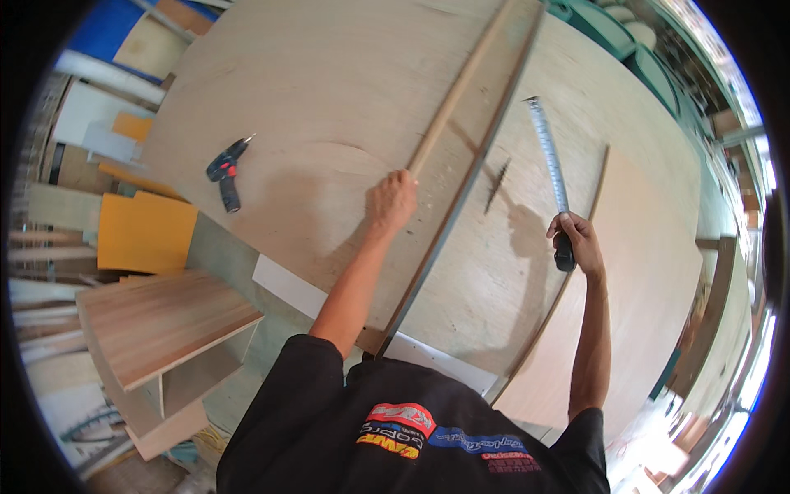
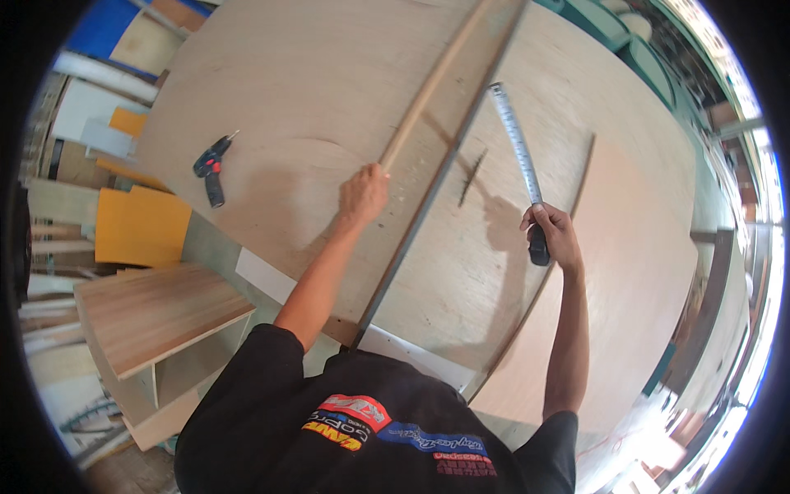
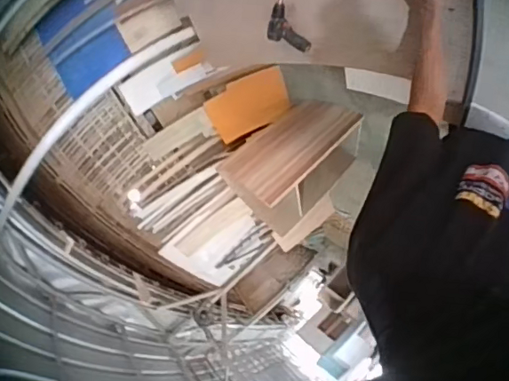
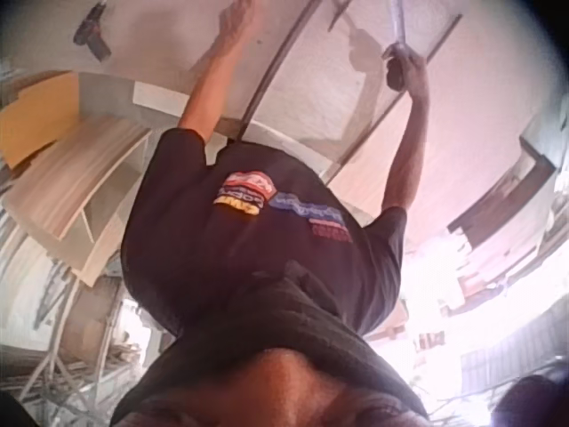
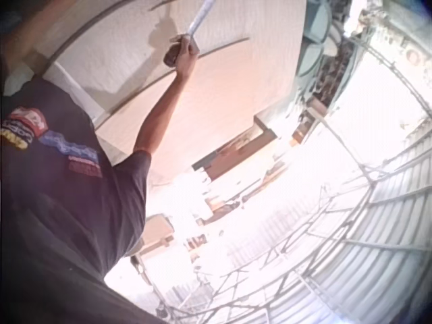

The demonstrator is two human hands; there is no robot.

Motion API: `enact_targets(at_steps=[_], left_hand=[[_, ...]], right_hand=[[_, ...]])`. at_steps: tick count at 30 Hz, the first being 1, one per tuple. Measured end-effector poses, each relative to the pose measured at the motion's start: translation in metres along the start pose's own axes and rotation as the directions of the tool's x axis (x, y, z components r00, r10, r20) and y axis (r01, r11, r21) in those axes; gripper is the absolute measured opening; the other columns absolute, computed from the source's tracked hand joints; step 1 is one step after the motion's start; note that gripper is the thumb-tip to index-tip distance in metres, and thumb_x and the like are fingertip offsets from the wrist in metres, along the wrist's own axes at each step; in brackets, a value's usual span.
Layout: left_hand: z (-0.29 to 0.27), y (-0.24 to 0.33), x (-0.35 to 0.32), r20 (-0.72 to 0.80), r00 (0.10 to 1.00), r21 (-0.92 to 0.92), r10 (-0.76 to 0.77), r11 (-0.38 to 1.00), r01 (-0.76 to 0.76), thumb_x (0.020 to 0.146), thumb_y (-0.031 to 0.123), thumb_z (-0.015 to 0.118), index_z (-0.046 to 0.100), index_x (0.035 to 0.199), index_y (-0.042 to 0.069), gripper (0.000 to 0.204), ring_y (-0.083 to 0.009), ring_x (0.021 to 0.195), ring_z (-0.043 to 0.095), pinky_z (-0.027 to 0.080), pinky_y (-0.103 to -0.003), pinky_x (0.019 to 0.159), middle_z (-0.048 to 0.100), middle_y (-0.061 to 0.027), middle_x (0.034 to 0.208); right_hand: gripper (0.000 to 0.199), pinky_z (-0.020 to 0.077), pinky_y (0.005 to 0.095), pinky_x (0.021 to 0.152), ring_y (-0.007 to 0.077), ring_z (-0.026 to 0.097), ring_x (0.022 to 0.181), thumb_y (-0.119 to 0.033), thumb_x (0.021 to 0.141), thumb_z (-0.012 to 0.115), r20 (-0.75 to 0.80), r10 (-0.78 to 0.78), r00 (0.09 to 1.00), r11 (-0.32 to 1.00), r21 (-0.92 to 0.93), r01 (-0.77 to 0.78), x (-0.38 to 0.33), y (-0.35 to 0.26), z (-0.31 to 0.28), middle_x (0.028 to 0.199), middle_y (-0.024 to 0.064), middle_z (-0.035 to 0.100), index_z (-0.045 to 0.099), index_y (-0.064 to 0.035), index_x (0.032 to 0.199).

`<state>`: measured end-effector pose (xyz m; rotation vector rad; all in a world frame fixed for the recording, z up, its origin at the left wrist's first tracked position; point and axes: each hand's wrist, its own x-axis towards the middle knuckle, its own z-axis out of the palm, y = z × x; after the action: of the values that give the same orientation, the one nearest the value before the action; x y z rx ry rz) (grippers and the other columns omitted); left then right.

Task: The person places wood panels on a table saw, secures a guide with a drill, and uses a measuring tape to align panels before cutting them.

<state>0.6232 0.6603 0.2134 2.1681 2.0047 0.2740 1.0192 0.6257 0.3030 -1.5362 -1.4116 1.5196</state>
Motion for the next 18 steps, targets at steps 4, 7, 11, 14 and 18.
enact_targets(at_steps=[4,7,11,14,18], left_hand=[[-0.008,-0.008,-0.007,-0.027,0.999,-0.028,-0.028,0.999,0.027,0.101,0.026,0.053,0.058,0.103,0.001,0.026,-0.0314,0.086,0.07,0.058,-0.04,0.068,0.068,-0.0187,0.098],[0.02,-0.021,-0.009,-0.083,0.996,-0.193,-0.029,0.981,0.013,0.098,0.023,0.054,0.057,0.104,-0.001,0.025,-0.0325,0.087,0.07,0.058,-0.044,0.069,0.068,-0.0209,0.101],[0.092,-0.052,-0.027,-0.398,0.911,-0.426,-0.106,0.901,-0.081,0.094,0.024,0.057,0.057,0.106,0.004,0.024,-0.0301,0.104,0.066,0.054,-0.047,0.082,0.067,-0.0205,0.103],[0.043,-0.005,-0.004,-0.133,0.988,-0.141,-0.077,0.988,0.058,0.097,0.031,0.057,0.053,0.106,0.008,0.025,-0.0308,0.093,0.067,0.056,-0.044,0.071,0.063,-0.0161,0.101],[0.041,-0.013,-0.008,-0.06,0.994,-0.158,-0.088,0.984,0.077,0.094,0.027,0.061,0.053,0.107,0.006,0.027,-0.0247,0.091,0.068,0.058,-0.036,0.071,0.064,-0.0148,0.102]], right_hand=[[0.035,0.0487,0.0228,0.06,0.0096,0.058,0.064,-0.038,0.107,0.043,0.022,-0.174,0.985,0.953,0.257,0.162,0.043,-0.075,0.102,0.079,0.0029,0.063,0.058,-0.0078,0.099],[0.036,0.0486,0.0223,0.061,0.0111,0.058,0.064,-0.039,0.107,0.042,0.095,-0.239,0.966,0.882,0.438,0.175,0.084,-0.12,0.207,0.079,0.0038,0.061,0.057,-0.0073,0.101],[0.034,0.0522,0.0362,0.065,0.0187,0.062,0.069,-0.032,0.107,0.042,0.277,-0.26,0.925,0.934,0.317,0.167,0.164,-0.115,0.383,0.08,0.0077,0.062,0.059,-0.0035,0.099],[0.035,0.0525,0.0465,0.074,0.0342,0.068,0.08,-0.033,0.103,0.043,0.264,-0.254,0.931,0.875,-0.347,0.337,0.204,-0.079,0.465,0.09,0.0188,0.067,0.059,-0.0014,0.099],[0.029,0.0531,0.0519,0.075,0.0417,0.067,0.088,-0.026,0.098,0.045,0.494,-0.338,0.801,0.557,-0.581,0.594,0.185,-0.087,0.539,0.093,0.0254,0.067,0.054,-0.0009,0.111]])
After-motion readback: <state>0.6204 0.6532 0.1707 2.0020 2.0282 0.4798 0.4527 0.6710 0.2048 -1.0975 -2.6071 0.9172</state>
